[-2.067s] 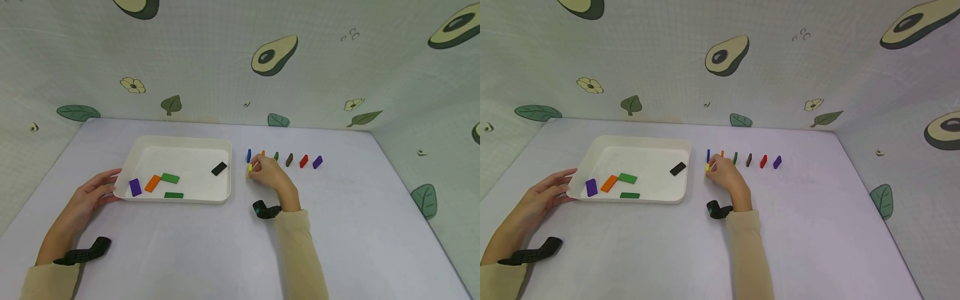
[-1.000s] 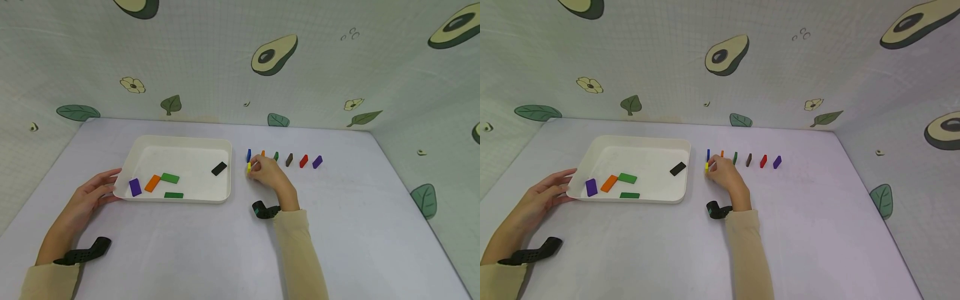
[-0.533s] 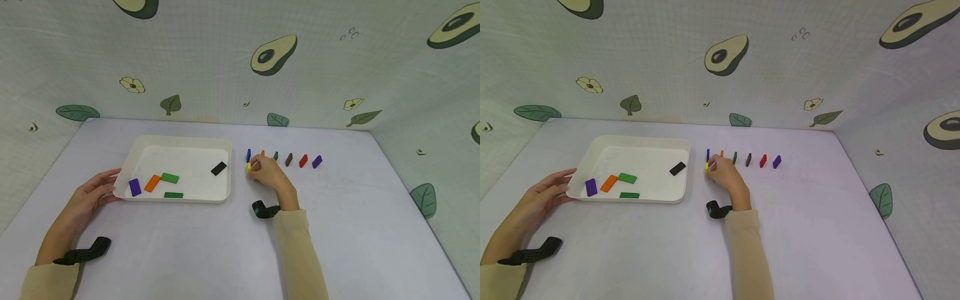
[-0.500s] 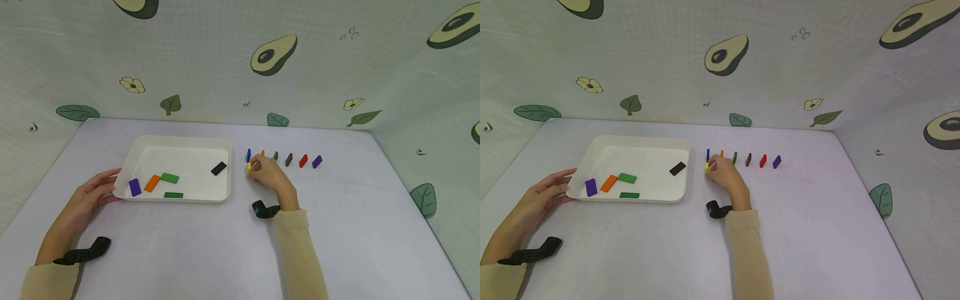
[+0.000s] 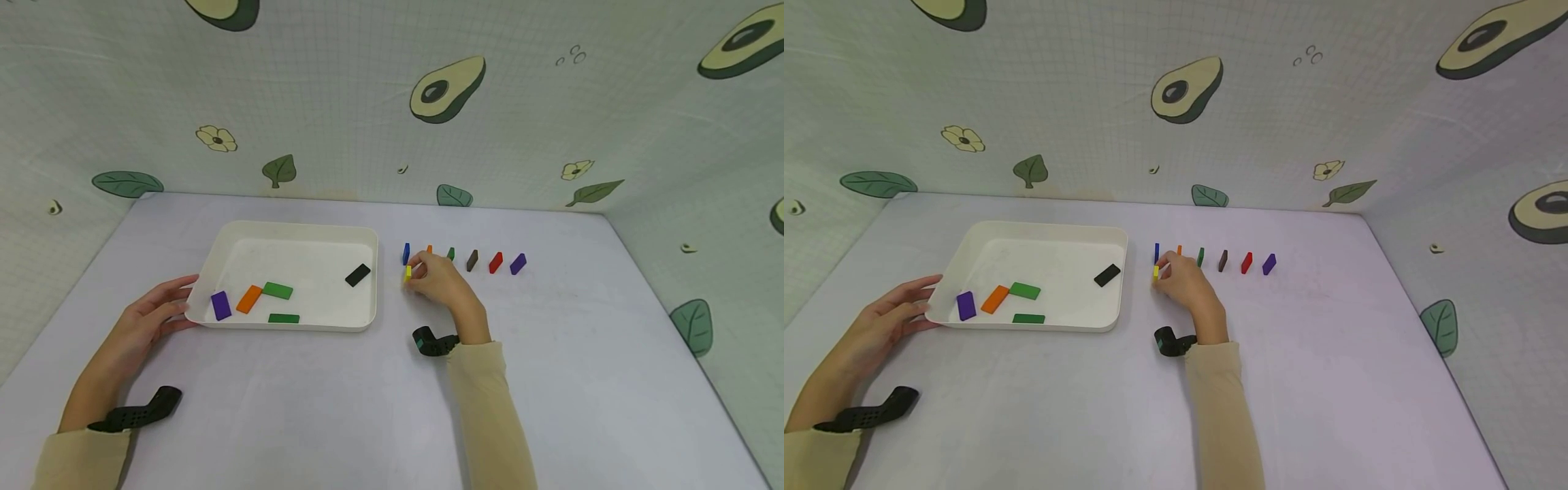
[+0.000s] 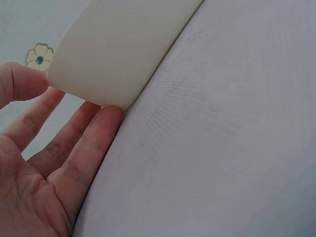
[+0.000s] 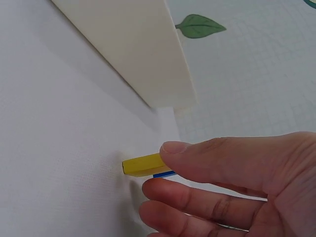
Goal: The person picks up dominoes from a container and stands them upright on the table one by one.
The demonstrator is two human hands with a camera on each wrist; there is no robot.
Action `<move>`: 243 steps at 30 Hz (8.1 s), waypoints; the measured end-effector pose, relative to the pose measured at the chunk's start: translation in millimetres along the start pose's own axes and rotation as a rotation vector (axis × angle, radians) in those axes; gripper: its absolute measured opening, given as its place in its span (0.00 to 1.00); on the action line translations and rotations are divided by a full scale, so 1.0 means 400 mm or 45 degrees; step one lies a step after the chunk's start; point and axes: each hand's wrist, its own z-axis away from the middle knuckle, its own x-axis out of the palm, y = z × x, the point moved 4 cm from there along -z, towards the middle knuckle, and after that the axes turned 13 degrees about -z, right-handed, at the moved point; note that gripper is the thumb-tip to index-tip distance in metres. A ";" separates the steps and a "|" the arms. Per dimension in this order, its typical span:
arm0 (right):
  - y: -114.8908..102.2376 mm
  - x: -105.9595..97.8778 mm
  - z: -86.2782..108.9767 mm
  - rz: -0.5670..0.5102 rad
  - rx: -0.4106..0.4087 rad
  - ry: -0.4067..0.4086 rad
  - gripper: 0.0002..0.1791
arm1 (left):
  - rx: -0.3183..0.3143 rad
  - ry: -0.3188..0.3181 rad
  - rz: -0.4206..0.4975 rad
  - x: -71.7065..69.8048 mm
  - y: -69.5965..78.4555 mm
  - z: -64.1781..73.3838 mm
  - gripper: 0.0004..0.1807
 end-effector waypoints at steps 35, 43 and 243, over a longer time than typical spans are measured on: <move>-0.178 0.089 0.071 -0.131 -0.439 0.010 0.15 | -0.033 0.023 -0.019 0.000 -0.004 -0.002 0.24; -0.188 0.157 0.058 -0.186 -0.476 -0.023 0.17 | -0.034 0.023 -0.015 0.001 -0.004 -0.003 0.24; -0.172 0.017 0.103 -0.335 -0.350 0.158 0.12 | -0.008 0.009 0.036 0.001 -0.001 0.001 0.23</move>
